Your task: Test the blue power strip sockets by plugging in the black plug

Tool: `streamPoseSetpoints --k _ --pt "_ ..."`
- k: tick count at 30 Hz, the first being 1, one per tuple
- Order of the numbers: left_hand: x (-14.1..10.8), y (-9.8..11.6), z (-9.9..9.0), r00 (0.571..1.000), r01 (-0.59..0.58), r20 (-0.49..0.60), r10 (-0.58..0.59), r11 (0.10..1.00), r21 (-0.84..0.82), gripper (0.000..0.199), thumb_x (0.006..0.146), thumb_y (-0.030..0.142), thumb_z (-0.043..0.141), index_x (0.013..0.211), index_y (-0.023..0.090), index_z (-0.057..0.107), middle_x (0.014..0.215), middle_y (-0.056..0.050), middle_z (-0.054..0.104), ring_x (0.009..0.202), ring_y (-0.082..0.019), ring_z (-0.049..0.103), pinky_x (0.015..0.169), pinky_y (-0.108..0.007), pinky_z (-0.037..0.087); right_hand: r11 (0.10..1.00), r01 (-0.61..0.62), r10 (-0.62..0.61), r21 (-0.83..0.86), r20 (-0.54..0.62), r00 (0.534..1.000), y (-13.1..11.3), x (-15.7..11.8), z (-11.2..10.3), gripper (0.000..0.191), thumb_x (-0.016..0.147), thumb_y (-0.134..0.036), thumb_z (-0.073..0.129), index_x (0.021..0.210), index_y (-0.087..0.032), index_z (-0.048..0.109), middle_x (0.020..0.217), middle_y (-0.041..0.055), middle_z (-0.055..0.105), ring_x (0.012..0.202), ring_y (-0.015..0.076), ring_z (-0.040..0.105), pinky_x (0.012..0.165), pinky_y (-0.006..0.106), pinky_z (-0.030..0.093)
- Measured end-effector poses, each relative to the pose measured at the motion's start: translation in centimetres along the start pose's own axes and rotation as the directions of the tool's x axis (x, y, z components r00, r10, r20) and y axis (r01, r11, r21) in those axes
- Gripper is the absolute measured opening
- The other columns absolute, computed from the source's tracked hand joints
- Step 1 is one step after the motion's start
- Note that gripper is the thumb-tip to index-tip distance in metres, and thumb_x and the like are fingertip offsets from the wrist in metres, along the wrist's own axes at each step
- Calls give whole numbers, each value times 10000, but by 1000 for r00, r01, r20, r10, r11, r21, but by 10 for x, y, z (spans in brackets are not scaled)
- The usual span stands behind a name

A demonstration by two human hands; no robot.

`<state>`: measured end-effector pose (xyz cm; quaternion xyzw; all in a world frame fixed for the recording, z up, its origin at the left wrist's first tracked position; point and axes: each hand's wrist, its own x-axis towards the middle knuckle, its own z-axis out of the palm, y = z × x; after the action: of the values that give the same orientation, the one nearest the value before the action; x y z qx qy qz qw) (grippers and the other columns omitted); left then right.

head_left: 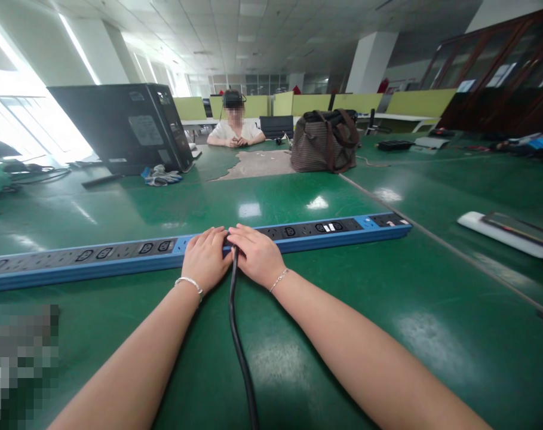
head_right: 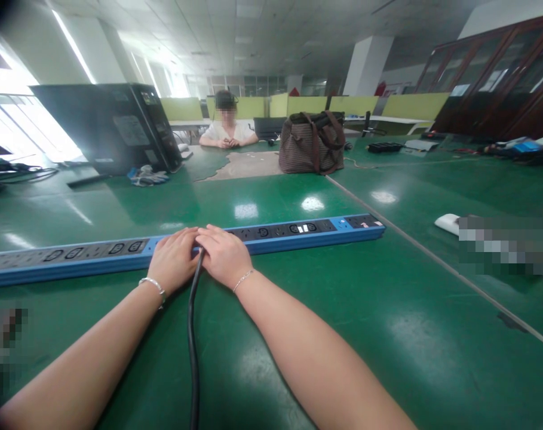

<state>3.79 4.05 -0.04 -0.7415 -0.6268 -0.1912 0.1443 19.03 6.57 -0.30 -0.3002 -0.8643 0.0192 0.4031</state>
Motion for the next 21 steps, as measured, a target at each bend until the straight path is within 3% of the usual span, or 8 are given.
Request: streamPoseSetpoints --k 8,21 --pt "0 0 1 1000 -16 -13 16 999 37 389 844 345 431 1170 173 554 1279 -112 601 1212 -272 515 1000 -436 376 994 -63 64 -90 4 998 -2 -3 0 368 870 -234 520 1223 -183 608 1377 96 519 1256 222 464 1035 385 407" --pt "0 2 0 1000 -17 0 17 999 36 433 867 417 410 1186 157 545 1300 -128 582 1225 -293 499 1005 -453 365 987 -115 118 -113 20 993 -4 2 -5 345 852 -177 507 1162 -202 658 1230 83 619 1106 223 554 987 366 428"
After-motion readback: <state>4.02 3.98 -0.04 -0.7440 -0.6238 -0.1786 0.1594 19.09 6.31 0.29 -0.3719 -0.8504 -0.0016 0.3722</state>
